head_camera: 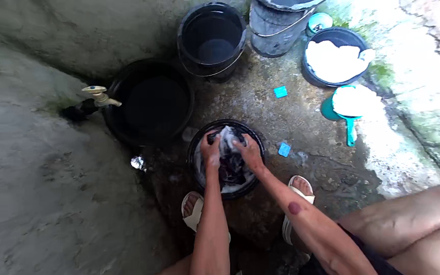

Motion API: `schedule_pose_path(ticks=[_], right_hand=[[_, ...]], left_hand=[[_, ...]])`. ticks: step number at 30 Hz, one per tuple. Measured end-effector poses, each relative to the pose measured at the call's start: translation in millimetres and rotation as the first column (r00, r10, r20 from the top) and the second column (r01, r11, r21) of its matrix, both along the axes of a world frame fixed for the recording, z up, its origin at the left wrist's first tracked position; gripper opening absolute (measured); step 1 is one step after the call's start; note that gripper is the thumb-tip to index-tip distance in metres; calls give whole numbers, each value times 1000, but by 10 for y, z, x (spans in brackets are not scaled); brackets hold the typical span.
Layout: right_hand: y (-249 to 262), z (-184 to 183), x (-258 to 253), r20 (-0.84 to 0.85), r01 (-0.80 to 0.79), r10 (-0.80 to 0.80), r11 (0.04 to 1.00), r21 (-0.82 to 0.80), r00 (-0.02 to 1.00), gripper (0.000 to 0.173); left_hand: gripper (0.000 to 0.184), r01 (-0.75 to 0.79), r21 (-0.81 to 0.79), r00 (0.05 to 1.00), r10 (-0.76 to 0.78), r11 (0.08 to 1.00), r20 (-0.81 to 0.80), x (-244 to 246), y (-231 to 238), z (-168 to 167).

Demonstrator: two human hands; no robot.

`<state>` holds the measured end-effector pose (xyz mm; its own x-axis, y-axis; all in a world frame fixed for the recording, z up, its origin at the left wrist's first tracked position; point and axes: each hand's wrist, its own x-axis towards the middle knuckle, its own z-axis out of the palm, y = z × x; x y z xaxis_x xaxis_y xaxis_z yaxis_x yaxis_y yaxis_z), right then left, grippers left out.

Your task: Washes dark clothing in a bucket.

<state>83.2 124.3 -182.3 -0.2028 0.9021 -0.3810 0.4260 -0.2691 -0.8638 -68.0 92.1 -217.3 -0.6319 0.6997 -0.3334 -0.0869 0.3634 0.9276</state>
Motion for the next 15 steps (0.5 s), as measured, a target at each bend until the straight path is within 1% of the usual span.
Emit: schedule_pose_path(ticks=[1, 3, 4, 5, 6, 7, 8, 9, 10, 11, 13, 14, 15], right_hand=[[-71, 160, -52, -38, 33, -33, 999, 14, 999, 47], [-244, 453, -195, -64, 8, -5, 998, 56, 998, 47], [-317, 541, -273, -39, -44, 48, 995, 91, 998, 46], [-346, 564, -345, 22, -94, 92, 986, 135, 995, 44], [-306, 524, -394, 98, -122, 108, 980, 157, 989, 41], [-192, 436, -421, 175, -114, 88, 984, 141, 981, 40], [-44, 306, -427, 238, -78, 55, 993, 89, 970, 45], [52, 171, -421, 277, -37, 22, 998, 48, 960, 49], [48, 134, -413, 289, -33, 23, 999, 30, 957, 50], [-17, 194, -407, 274, -63, 53, 998, 29, 960, 49], [-256, 385, -362, 219, -200, 184, 978, 55, 958, 43], [-344, 412, -327, 191, -272, 257, 961, 57, 947, 40], [-322, 380, -305, 179, -304, 289, 950, 66, 940, 39]], left_hand=[[37, -47, -43, 998, 48, 998, 38, 27, 31, 81], [58, -112, -176, 993, 116, 978, 15, 87, 68, 235], [57, -127, -162, 991, 134, 979, 30, 124, 29, 272], [48, -133, -65, 987, 138, 989, 82, 213, -58, 312], [42, -139, 51, 974, 127, 989, 185, 347, -148, 396], [37, -176, 92, 955, 148, 980, 256, 483, -184, 469], [38, -199, 59, 938, 173, 978, 302, 585, -182, 552], [37, -226, 11, 923, 211, 974, 322, 653, -127, 567], [36, -246, -29, 919, 243, 969, 310, 665, -90, 550], [38, -246, -39, 923, 246, 969, 297, 633, -98, 507], [46, -208, 22, 914, 186, 978, 360, 571, -312, 367], [46, -206, 53, 914, 173, 977, 366, 555, -395, 316], [43, -235, 59, 912, 199, 970, 359, 554, -363, 288]])
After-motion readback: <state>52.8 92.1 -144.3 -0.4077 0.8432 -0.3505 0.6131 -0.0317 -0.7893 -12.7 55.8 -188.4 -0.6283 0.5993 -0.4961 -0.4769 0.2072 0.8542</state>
